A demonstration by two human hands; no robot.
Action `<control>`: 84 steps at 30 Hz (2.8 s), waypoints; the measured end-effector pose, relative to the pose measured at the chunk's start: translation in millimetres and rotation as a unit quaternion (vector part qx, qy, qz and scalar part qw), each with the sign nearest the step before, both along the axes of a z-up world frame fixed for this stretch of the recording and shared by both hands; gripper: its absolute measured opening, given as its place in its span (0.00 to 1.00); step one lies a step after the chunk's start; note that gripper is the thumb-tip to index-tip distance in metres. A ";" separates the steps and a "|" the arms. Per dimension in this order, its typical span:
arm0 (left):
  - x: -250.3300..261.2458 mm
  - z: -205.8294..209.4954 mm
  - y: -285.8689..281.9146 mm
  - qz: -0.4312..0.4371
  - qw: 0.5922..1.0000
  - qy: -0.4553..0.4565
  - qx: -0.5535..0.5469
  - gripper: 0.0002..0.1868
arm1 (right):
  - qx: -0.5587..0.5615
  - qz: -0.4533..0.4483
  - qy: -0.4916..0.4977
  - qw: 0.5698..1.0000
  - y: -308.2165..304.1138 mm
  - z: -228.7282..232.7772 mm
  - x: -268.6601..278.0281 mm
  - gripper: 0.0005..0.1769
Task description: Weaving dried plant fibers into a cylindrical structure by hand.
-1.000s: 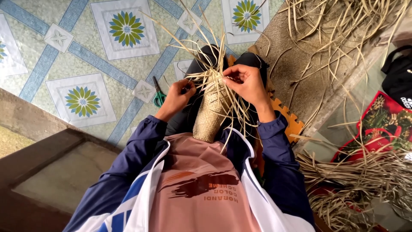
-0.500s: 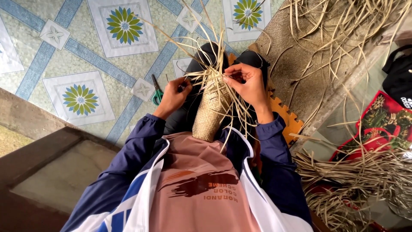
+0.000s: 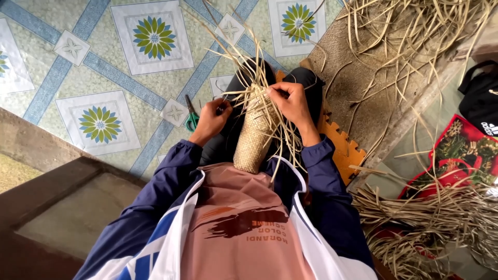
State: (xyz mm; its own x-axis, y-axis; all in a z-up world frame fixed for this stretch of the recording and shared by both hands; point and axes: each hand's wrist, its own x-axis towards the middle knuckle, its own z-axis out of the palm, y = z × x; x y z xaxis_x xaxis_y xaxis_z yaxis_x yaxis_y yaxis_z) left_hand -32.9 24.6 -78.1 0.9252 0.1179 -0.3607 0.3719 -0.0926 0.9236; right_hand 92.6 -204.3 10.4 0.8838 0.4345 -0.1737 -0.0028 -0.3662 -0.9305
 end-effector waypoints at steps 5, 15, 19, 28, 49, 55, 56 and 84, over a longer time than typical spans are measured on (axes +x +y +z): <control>-0.1 -1.2 1.3 0.001 1.000 0.002 -0.014 0.07 | -0.003 0.021 0.018 1.000 -3.7 3.5 1.8 0.06; -7.6 111.7 22.7 0.033 0.983 0.071 -0.165 0.09 | -0.051 0.007 -0.047 0.998 -8.3 6.3 -5.3 0.06; 15.0 156.7 6.6 0.015 0.976 -0.022 -0.215 0.05 | -0.062 0.004 -0.079 0.995 3.6 13.4 -9.4 0.05; 44.6 171.0 -32.7 -0.056 0.953 -0.198 -0.222 0.04 | -0.029 -0.020 -0.073 0.997 14.3 23.3 -14.7 0.06; 24.2 125.4 -45.1 -0.002 0.895 -0.297 0.331 0.06 | 0.004 0.025 -0.038 0.999 1.2 56.2 -13.1 0.11; 25.2 126.3 -46.9 -0.007 0.892 -0.313 0.327 0.07 | -0.002 0.027 -0.042 0.999 2.4 53.7 -13.2 0.11; 25.4 124.9 -47.5 -0.008 0.889 -0.314 0.333 0.07 | -0.007 0.024 -0.046 0.999 2.3 51.3 -13.4 0.10; 44.3 86.4 -47.6 0.037 0.939 -0.322 0.116 0.02 | 0.070 -0.044 -0.067 0.994 11.7 21.1 -13.8 0.12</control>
